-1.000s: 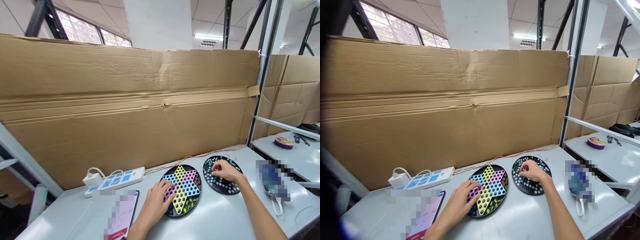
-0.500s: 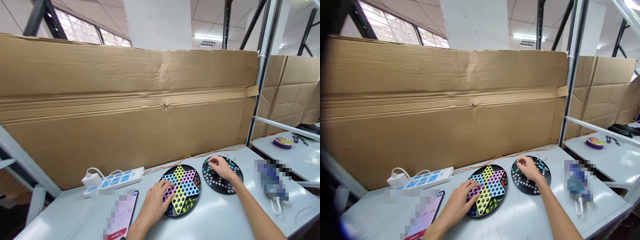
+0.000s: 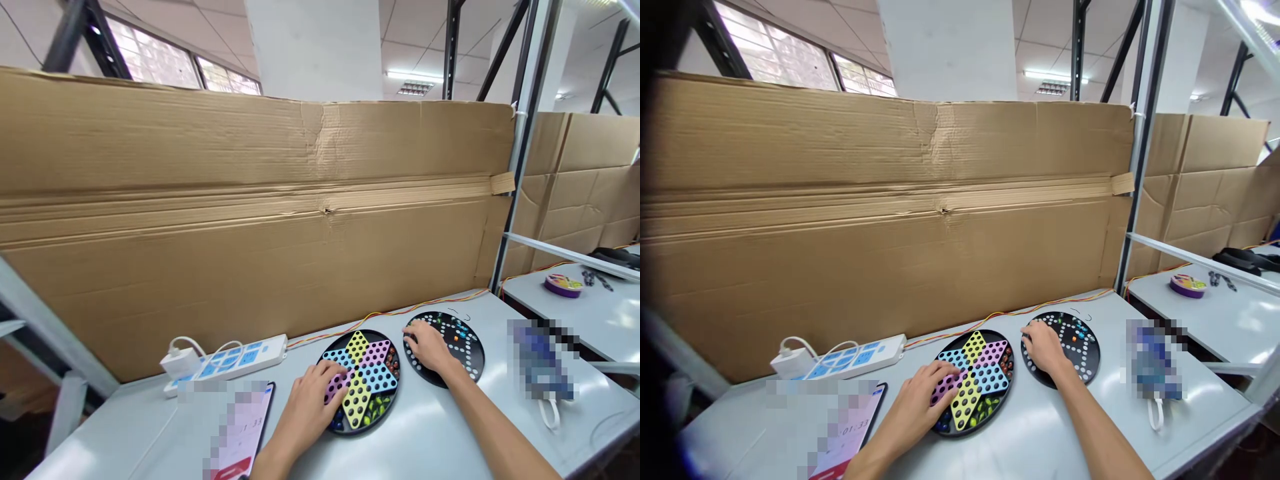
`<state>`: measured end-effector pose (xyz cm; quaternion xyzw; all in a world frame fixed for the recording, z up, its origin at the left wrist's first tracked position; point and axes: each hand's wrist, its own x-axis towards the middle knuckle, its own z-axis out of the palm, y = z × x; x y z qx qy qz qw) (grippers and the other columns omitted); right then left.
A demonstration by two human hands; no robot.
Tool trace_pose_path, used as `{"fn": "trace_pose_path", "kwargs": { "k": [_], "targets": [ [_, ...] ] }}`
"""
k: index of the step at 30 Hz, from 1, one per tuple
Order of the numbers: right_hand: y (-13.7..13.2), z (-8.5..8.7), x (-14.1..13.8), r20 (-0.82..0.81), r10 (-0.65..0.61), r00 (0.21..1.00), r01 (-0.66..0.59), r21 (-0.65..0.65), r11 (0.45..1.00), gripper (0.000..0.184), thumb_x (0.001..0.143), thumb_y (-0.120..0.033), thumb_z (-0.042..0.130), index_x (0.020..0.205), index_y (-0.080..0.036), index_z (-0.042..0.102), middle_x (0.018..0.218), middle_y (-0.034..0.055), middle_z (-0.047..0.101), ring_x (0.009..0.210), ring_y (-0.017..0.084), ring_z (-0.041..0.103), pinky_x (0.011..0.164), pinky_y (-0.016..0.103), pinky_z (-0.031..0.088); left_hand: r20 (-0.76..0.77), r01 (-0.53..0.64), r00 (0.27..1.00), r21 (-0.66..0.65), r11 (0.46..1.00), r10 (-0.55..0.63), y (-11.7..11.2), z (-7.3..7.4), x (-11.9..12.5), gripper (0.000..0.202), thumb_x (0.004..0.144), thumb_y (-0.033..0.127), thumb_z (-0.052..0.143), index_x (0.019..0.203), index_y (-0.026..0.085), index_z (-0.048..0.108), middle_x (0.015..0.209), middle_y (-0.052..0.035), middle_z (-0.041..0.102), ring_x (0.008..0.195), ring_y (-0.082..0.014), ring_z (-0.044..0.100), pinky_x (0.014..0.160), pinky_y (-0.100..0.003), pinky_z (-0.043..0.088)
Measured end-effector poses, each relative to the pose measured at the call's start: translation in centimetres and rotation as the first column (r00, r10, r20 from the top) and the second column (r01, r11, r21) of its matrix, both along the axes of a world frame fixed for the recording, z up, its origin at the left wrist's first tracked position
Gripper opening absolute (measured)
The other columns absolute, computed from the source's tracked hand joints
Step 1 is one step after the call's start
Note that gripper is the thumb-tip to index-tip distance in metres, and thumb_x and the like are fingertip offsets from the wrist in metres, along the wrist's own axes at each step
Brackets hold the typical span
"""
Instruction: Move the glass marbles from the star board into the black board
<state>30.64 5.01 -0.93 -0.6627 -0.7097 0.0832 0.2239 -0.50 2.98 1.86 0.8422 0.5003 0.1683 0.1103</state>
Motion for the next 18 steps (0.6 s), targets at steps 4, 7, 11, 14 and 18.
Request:
{"fn": "trace_pose_path", "kwargs": {
  "k": [4,7,11,14,18],
  "targets": [
    [0.3,0.0,-0.3,-0.007,0.002,1.0,-0.002,-0.003,1.0,0.032,0.096,-0.022,0.054,0.115,-0.023,0.079,0.114,0.0111,0.076,0.113,0.028,0.065,0.099,0.034,0.045,0.003,0.002,1.0,-0.002,1.0,-0.002,0.0,0.0,0.0,0.026,0.095,0.035,0.053,0.114,0.031,0.071,0.123,-0.0035,0.07,0.116,-0.0261,0.065,0.096,-0.041,0.052],
    [0.4,-0.1,-0.1,-0.081,-0.018,0.997,0.017,-0.011,1.0,0.03,0.094,-0.021,0.058,0.113,-0.024,0.08,0.116,0.0105,0.077,0.114,0.028,0.066,0.1,0.035,0.046,-0.006,-0.01,1.0,-0.016,1.0,0.01,-0.1,0.2,0.1,0.025,0.094,0.036,0.054,0.112,0.032,0.071,0.124,-0.0026,0.07,0.116,-0.0264,0.065,0.096,-0.041,0.052],
    [0.6,-0.4,0.4,-0.157,-0.051,0.986,0.044,-0.05,0.998,0.03,0.091,-0.022,0.06,0.113,-0.024,0.08,0.121,0.0101,0.076,0.118,0.028,0.066,0.102,0.036,0.047,-0.011,-0.009,1.0,-0.04,0.999,0.009,0.0,0.3,0.1,0.028,0.095,0.036,0.052,0.115,0.031,0.071,0.127,-0.0048,0.07,0.12,-0.0284,0.064,0.099,-0.046,0.052],
    [0.9,-0.6,0.6,-0.214,-0.055,0.975,0.054,-0.012,0.998,0.03,0.09,-0.023,0.06,0.113,-0.021,0.08,0.119,0.0106,0.077,0.117,0.027,0.067,0.103,0.037,0.047,0.008,0.007,1.0,-0.044,0.999,-0.007,0.3,-0.2,0.0,0.032,0.096,0.035,0.049,0.118,0.03,0.072,0.133,-0.0065,0.069,0.124,-0.0287,0.063,0.104,-0.048,0.051],
    [1.0,-0.5,-0.2,-0.357,-0.017,0.934,0.052,0.09,0.995,0.03,0.09,-0.026,0.06,0.112,-0.02,0.08,0.114,0.0096,0.077,0.102,0.025,0.07,0.097,0.037,0.051,0.005,0.009,1.0,-0.053,0.999,-0.009,0.9,-1.5,-0.2,0.04,0.098,0.029,0.041,0.124,0.033,0.071,0.142,-0.0046,0.066,0.132,-0.0268,0.061,0.117,-0.055,0.043]
  ]
}}
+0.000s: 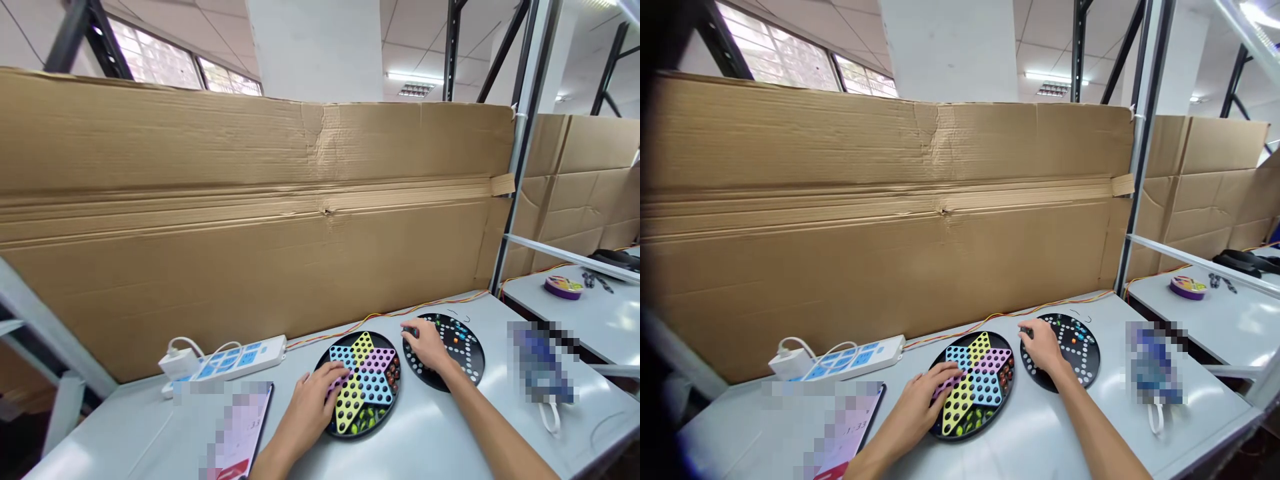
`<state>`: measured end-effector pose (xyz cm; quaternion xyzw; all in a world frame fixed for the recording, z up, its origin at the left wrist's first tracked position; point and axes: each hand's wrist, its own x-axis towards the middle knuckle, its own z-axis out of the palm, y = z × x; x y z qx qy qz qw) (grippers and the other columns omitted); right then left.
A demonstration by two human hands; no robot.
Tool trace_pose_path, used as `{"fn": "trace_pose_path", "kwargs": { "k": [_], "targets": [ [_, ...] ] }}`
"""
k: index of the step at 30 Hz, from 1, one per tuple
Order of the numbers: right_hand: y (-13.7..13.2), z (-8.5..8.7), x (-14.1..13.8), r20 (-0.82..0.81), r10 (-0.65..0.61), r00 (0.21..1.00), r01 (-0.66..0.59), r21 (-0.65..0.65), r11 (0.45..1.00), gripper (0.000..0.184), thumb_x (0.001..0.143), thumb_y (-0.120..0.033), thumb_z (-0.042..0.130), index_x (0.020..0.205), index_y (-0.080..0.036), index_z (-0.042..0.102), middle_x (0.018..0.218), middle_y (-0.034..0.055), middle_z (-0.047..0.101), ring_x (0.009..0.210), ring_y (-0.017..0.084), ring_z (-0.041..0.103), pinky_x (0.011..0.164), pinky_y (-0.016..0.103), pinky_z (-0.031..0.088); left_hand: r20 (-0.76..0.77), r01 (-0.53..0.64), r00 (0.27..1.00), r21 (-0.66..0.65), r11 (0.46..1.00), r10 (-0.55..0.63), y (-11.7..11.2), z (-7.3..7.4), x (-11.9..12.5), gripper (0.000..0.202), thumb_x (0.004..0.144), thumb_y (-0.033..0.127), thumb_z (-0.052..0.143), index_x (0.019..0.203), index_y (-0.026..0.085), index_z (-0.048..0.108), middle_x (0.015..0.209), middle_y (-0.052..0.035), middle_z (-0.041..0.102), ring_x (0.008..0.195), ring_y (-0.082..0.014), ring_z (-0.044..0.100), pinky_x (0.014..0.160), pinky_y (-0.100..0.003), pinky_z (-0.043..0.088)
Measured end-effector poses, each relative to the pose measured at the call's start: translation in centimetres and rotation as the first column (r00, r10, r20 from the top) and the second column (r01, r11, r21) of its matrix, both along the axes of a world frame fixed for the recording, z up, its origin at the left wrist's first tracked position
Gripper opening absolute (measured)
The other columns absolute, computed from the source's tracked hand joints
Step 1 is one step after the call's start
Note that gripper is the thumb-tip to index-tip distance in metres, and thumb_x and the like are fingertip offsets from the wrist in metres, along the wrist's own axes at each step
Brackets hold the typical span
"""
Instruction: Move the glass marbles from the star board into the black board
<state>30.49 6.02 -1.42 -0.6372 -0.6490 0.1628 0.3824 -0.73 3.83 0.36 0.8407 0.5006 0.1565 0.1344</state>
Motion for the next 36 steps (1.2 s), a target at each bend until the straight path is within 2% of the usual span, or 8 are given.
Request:
{"fn": "trace_pose_path", "kwargs": {
  "k": [3,9,15,18,23,28,33,36],
  "targets": [
    [-0.4,0.1,-1.8,-0.053,0.07,0.996,-0.067,0.048,0.997,0.028,0.09,-0.026,0.062,0.111,-0.021,0.08,0.111,0.0085,0.078,0.095,0.023,0.07,0.095,0.036,0.052,-0.019,-0.005,1.0,0.004,1.0,0.005,0.3,-0.9,-0.2,0.046,0.099,0.024,0.036,0.129,0.034,0.07,0.146,-0.0046,0.065,0.135,-0.0268,0.06,0.122,-0.064,0.033],
    [-1.0,-0.5,-4.0,0.015,0.194,0.981,-0.195,0.04,0.98,0.034,0.09,-0.023,0.062,0.121,-0.022,0.076,0.122,0.0091,0.076,0.115,0.025,0.067,0.108,0.039,0.046,-0.054,0.005,0.999,0.058,0.998,-0.002,0.3,-1.2,-0.4,0.048,0.099,0.021,0.036,0.129,0.036,0.07,0.145,-0.0035,0.066,0.134,-0.0277,0.061,0.121,-0.068,0.031],
    [0.5,-0.2,0.3,-0.05,-0.049,0.998,0.056,0.156,0.986,0.04,0.098,-0.023,0.042,0.121,-0.019,0.075,0.123,0.011,0.075,0.116,0.024,0.066,0.108,0.038,0.047,-0.057,0.005,0.998,0.057,0.998,-0.001,0.0,-0.6,-0.1,0.049,0.099,0.018,0.036,0.129,0.035,0.07,0.145,-0.0038,0.066,0.135,-0.0255,0.061,0.123,-0.064,0.032],
    [0.8,-0.5,3.1,0.031,-0.152,0.988,0.148,0.105,0.983,0.04,0.098,-0.021,0.04,0.117,-0.018,0.075,0.124,0.0117,0.074,0.119,0.026,0.064,0.108,0.039,0.045,-0.074,0.008,0.997,0.032,0.999,-0.006,-0.1,-0.2,0.1,0.05,0.099,0.017,0.034,0.13,0.036,0.069,0.146,-0.0031,0.064,0.137,-0.0251,0.059,0.123,-0.066,0.031],
    [0.2,-1.5,4.2,0.21,-0.081,0.974,0.103,-0.099,0.99,0.029,0.092,-0.022,0.056,0.115,-0.021,0.075,0.12,0.0097,0.074,0.118,0.028,0.062,0.103,0.038,0.044,-0.069,0.008,0.998,0.025,1.0,-0.006,-0.1,-0.2,0.1,0.05,0.099,0.016,0.034,0.129,0.036,0.069,0.146,-0.0033,0.064,0.137,-0.0256,0.059,0.122,-0.066,0.031],
    [0.2,-1.4,3.1,0.264,-0.045,0.964,0.074,-0.102,0.992,0.025,0.091,-0.023,0.056,0.107,-0.022,0.075,0.115,0.0089,0.074,0.115,0.027,0.063,0.1,0.037,0.043,-0.06,0.005,0.998,0.03,1.0,-0.004,0.0,-0.2,0.0,0.05,0.098,0.016,0.035,0.13,0.034,0.069,0.146,-0.0039,0.065,0.136,-0.0251,0.06,0.123,-0.064,0.031],
    [0.8,-0.6,4.2,-0.017,-0.112,0.994,0.113,0.037,0.993,0.028,0.092,-0.032,0.048,0.097,-0.02,0.073,0.105,0.0106,0.076,0.098,0.025,0.067,0.093,0.035,0.047,-0.095,0.007,0.995,0.009,1.0,-0.006,-0.3,0.3,0.2,0.052,0.098,0.017,0.031,0.132,0.035,0.067,0.148,-0.0043,0.063,0.137,-0.0267,0.058,0.122,-0.068,0.029],
    [1.1,0.1,6.1,-0.321,-0.226,0.92,0.267,0.091,0.959,0.03,0.086,-0.041,0.048,0.091,-0.02,0.07,0.095,0.0105,0.075,0.084,0.024,0.066,0.079,0.035,0.051,-0.095,0.011,0.995,0.008,1.0,-0.01,-0.4,0.5,0.2,0.05,0.099,0.019,0.033,0.131,0.034,0.068,0.148,-0.0047,0.063,0.137,-0.0287,0.058,0.122,-0.068,0.03]
  ]
}}
